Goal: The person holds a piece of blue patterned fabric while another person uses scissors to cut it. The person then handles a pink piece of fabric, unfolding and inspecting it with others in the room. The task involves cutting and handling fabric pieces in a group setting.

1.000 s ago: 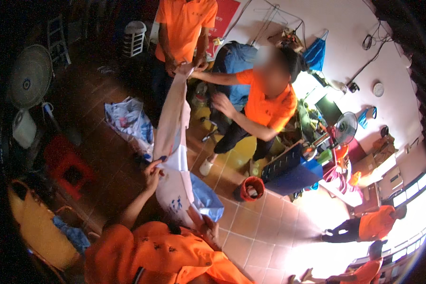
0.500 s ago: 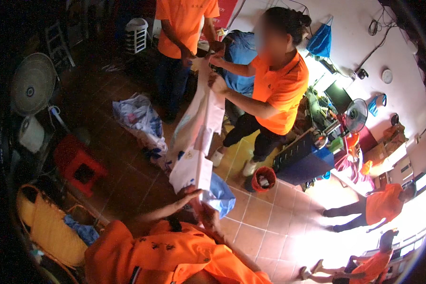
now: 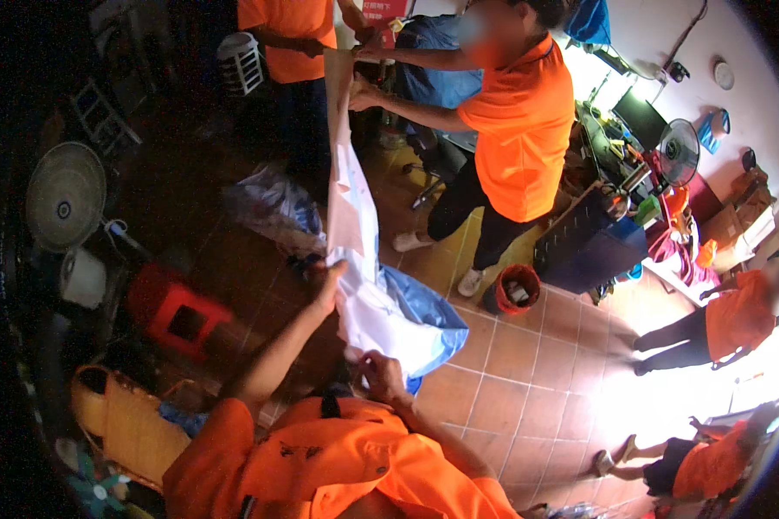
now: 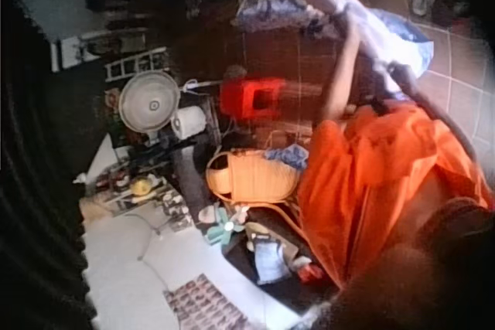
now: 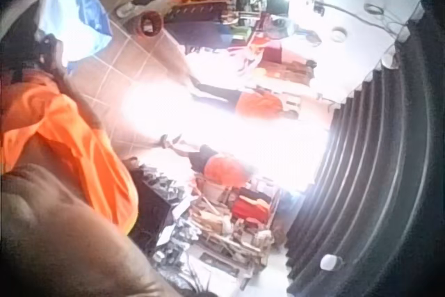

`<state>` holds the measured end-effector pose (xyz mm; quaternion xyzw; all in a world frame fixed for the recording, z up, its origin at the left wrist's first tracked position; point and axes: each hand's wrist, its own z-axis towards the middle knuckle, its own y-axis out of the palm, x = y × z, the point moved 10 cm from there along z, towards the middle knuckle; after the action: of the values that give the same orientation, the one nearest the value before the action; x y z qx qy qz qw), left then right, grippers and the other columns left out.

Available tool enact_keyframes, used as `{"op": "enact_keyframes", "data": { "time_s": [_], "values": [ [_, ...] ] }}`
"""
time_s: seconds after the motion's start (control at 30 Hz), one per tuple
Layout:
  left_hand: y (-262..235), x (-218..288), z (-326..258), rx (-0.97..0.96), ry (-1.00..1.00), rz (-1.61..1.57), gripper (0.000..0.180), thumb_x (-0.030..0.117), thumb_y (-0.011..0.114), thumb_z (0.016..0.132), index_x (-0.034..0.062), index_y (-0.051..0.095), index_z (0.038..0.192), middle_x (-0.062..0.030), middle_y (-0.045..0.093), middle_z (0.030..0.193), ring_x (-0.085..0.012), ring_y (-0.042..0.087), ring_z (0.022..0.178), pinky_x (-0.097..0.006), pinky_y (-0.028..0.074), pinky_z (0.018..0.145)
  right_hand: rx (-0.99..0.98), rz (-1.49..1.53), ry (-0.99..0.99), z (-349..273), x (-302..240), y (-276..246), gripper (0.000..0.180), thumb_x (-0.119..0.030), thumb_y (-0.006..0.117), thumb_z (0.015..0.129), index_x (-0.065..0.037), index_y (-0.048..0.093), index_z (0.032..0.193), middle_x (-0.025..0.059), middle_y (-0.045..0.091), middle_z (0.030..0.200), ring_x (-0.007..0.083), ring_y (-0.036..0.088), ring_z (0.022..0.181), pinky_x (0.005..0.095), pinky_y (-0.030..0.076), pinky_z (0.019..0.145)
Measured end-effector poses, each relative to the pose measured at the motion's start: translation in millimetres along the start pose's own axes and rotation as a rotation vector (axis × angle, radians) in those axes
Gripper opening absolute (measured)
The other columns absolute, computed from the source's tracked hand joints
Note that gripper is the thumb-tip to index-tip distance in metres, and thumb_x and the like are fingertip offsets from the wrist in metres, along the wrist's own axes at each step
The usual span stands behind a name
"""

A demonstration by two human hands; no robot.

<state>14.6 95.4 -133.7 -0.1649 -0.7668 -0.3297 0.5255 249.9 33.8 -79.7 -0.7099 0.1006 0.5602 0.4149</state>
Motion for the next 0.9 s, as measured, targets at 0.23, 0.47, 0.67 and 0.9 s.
{"op": "enact_keyframes", "data": {
  "time_s": [0.23, 0.47, 0.67, 0.9],
  "values": [
    [0, 68, 3, 0.042, 0.169, 0.184, 0.022, 0.022, 0.065, 0.075, 0.0009, 0.064, 0.080, -0.0042, 0.061, 0.071, -0.0147, 0.056, 0.063, -0.032, 0.046, 0.058, 0.178, 0.149, -0.062, 30, 6, -43, 0.029, -0.007, 0.063, 0.077, -0.001, 0.055, 0.104, 0.0053, 0.060, 0.073, 0.0135, 0.058, 0.065, 0.0265, 0.048, 0.056],
    [-2, -10, -8, -0.113, -0.168, 0.190, 0.028, 0.020, 0.064, 0.070, 0.0035, 0.057, 0.092, -0.0047, 0.057, 0.080, -0.0148, 0.055, 0.071, -0.031, 0.047, 0.060, 0.118, 0.249, -0.049, 45, 1, -28, 0.030, -0.014, 0.062, 0.080, 0.001, 0.055, 0.105, 0.0103, 0.063, 0.080, 0.0169, 0.062, 0.074, 0.0293, 0.050, 0.065],
    [-28, -82, -15, -0.171, -0.346, 0.244, 0.039, 0.035, 0.058, 0.076, 0.0059, 0.056, 0.103, -0.0117, 0.054, 0.100, -0.0227, 0.057, 0.077, -0.031, 0.050, 0.062, -0.008, 0.166, -0.038, 56, 3, -7, 0.027, -0.015, 0.060, 0.082, 0.002, 0.055, 0.104, 0.0093, 0.063, 0.079, 0.0162, 0.061, 0.073, 0.0289, 0.050, 0.061],
    [-35, -109, -69, -0.120, -0.534, 0.276, 0.021, 0.020, 0.055, 0.071, 0.0032, 0.055, 0.084, -0.0096, 0.056, 0.072, -0.0188, 0.055, 0.055, -0.030, 0.043, 0.039, -0.042, 0.255, 0.160, 33, 58, 1, 0.028, -0.014, 0.056, 0.084, 0.002, 0.054, 0.107, 0.0094, 0.064, 0.080, 0.0155, 0.060, 0.066, 0.0276, 0.049, 0.058]
  ]
}}
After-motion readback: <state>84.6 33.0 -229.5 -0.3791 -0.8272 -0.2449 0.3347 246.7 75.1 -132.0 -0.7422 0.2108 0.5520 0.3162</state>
